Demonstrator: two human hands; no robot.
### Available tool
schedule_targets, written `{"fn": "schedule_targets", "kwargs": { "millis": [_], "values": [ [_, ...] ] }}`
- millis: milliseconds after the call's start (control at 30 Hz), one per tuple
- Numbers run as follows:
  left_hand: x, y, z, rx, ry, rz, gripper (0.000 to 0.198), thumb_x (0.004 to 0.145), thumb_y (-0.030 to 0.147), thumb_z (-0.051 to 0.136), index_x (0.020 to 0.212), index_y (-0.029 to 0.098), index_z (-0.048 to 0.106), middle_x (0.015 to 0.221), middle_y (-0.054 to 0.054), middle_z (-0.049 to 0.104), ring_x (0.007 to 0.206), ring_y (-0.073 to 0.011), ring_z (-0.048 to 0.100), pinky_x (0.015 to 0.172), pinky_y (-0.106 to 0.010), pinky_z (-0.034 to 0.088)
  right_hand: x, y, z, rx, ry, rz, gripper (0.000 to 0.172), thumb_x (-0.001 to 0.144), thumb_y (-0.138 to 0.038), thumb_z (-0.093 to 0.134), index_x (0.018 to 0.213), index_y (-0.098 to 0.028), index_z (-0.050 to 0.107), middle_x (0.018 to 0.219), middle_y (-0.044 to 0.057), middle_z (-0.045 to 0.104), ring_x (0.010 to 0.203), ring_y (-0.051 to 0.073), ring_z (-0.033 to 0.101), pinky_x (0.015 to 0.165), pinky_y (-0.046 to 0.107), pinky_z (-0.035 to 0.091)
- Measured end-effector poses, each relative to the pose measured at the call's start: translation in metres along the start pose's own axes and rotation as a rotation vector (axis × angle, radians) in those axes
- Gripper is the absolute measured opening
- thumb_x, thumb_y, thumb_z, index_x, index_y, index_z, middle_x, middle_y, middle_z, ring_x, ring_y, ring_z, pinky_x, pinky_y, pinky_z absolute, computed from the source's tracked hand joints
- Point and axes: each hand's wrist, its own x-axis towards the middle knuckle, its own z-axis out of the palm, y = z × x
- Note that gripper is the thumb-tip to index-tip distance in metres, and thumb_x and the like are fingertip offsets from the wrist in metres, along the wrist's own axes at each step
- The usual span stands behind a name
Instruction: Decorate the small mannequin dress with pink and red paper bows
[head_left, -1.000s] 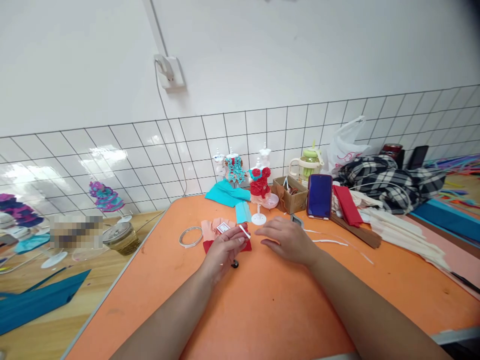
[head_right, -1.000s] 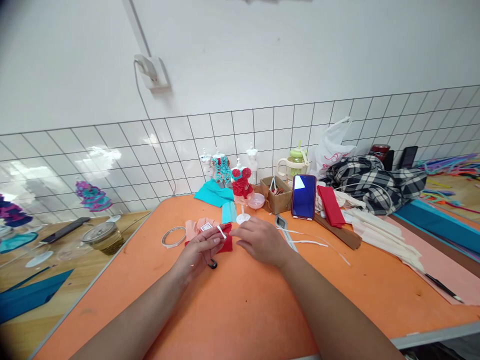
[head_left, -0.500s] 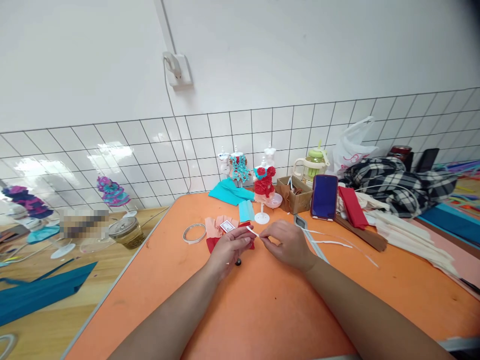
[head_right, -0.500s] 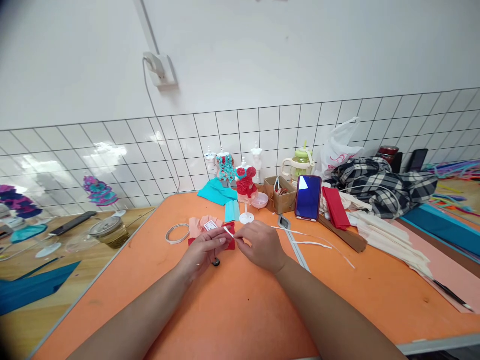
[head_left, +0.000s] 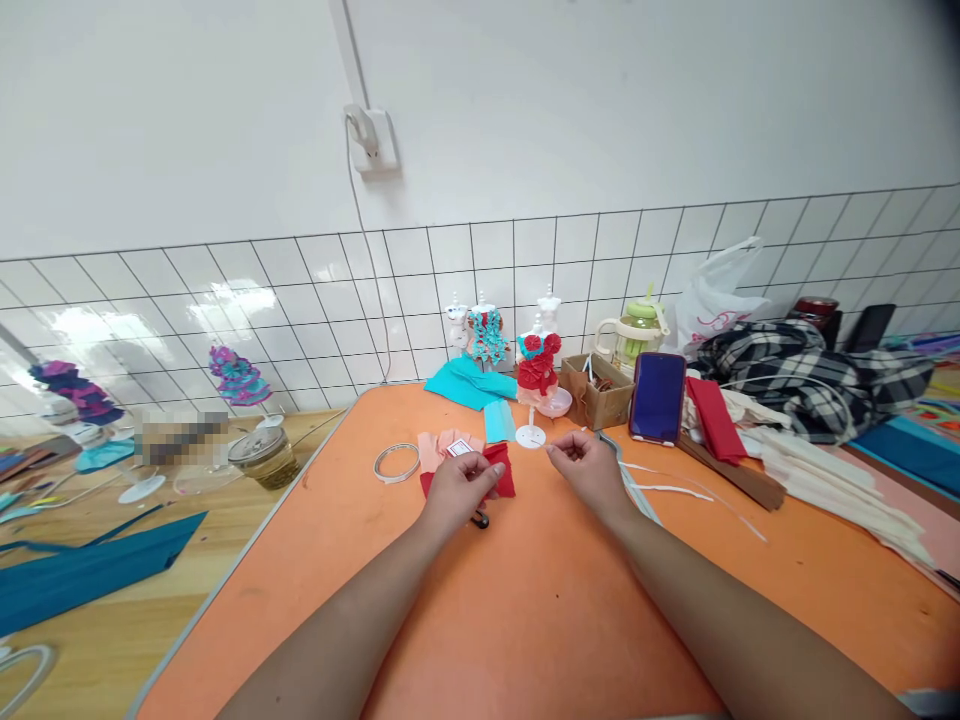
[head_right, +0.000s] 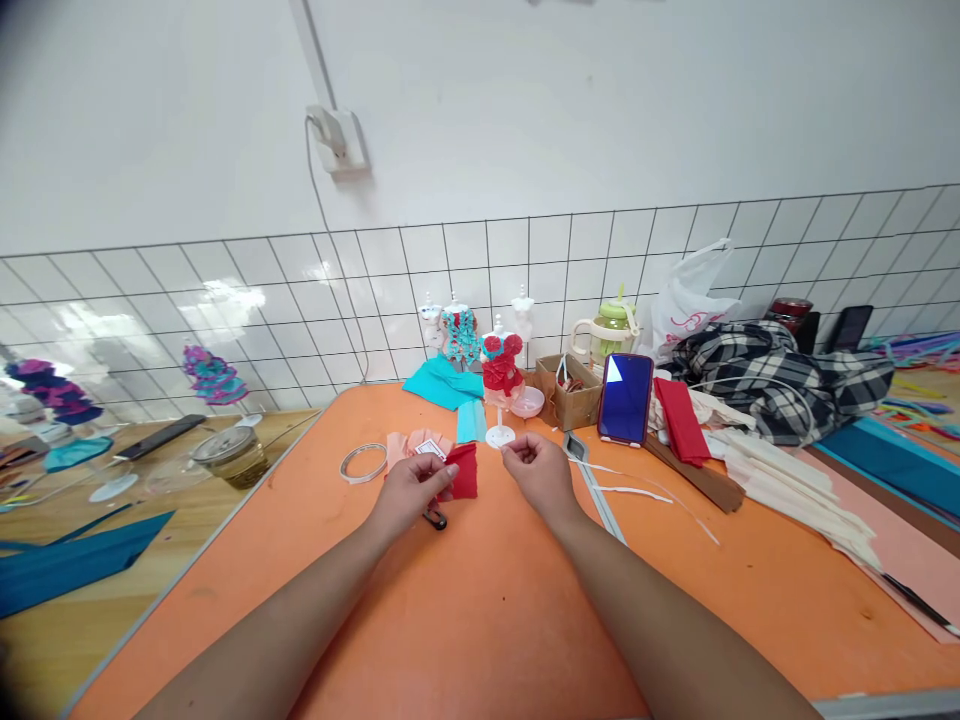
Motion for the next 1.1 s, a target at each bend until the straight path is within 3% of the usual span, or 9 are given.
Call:
{"fn": "schedule_targets", "kwargs": {
  "millis": [167, 300, 467, 633, 967, 1100],
  "values": [
    [-0.007, -0.003, 0.015, 0.227, -0.036, 0.300, 0.026, 0.083, 0.035, 0.050, 0.091, 0.020, 0.070, 0.078, -0.005, 0.068, 0.071, -0.0183, 0.063, 0.063, -0.027, 0.046, -0.015, -0.001, 0.013, -0.362, 0.008, -0.266, 0.014, 0.075, -0.030, 0.055, 0.072, -0.020, 0.064, 0.074, 0.001, 0.056, 0.063, 0.013, 0.049, 0.056, 0.024, 0.036],
    [-0.008, -0.004, 0.020, 0.323, -0.006, 0.365, 0.028, 0.087, 0.030, 0.045, 0.097, 0.021, 0.069, 0.077, -0.004, 0.067, 0.072, -0.0173, 0.061, 0.065, -0.027, 0.044, -0.021, -0.002, 0.018, -0.397, -0.058, -0.328, 0.015, 0.077, -0.028, 0.055, 0.078, -0.022, 0.069, 0.081, 0.001, 0.056, 0.062, 0.012, 0.049, 0.057, 0.024, 0.037],
    [-0.006, -0.007, 0.016, 0.364, 0.011, 0.372, 0.024, 0.085, 0.029, 0.048, 0.088, 0.022, 0.071, 0.075, -0.002, 0.068, 0.070, -0.0159, 0.061, 0.064, -0.025, 0.044, -0.015, 0.003, 0.014, -0.358, -0.185, -0.318, 0.017, 0.077, -0.025, 0.056, 0.086, -0.025, 0.072, 0.084, 0.001, 0.056, 0.058, 0.010, 0.048, 0.057, 0.024, 0.039],
    [-0.005, -0.010, 0.013, 0.226, 0.083, 0.322, 0.021, 0.082, 0.029, 0.053, 0.088, 0.022, 0.072, 0.076, -0.001, 0.070, 0.069, -0.0156, 0.063, 0.063, -0.024, 0.047, -0.017, -0.001, 0.013, -0.293, -0.251, -0.347, 0.024, 0.078, -0.021, 0.055, 0.095, -0.028, 0.072, 0.084, 0.002, 0.056, 0.066, 0.011, 0.053, 0.059, 0.024, 0.041],
    [-0.010, -0.003, 0.012, 0.027, 0.018, 0.237, 0.018, 0.075, 0.026, 0.058, 0.068, 0.017, 0.072, 0.068, -0.003, 0.070, 0.066, -0.0166, 0.063, 0.060, -0.023, 0.048, -0.024, -0.009, 0.009, -0.379, -0.229, -0.449, 0.019, 0.079, -0.021, 0.054, 0.086, -0.025, 0.071, 0.085, 0.001, 0.058, 0.059, 0.009, 0.050, 0.057, 0.023, 0.039],
    [-0.009, 0.001, 0.012, -0.069, -0.031, 0.124, 0.019, 0.074, 0.026, 0.056, 0.073, 0.017, 0.073, 0.066, -0.004, 0.070, 0.064, -0.0162, 0.064, 0.058, -0.023, 0.049, -0.026, -0.011, 0.007, -0.449, -0.185, -0.523, 0.019, 0.080, -0.024, 0.054, 0.090, -0.026, 0.070, 0.089, 0.001, 0.060, 0.060, 0.009, 0.052, 0.057, 0.024, 0.038]
  ]
}}
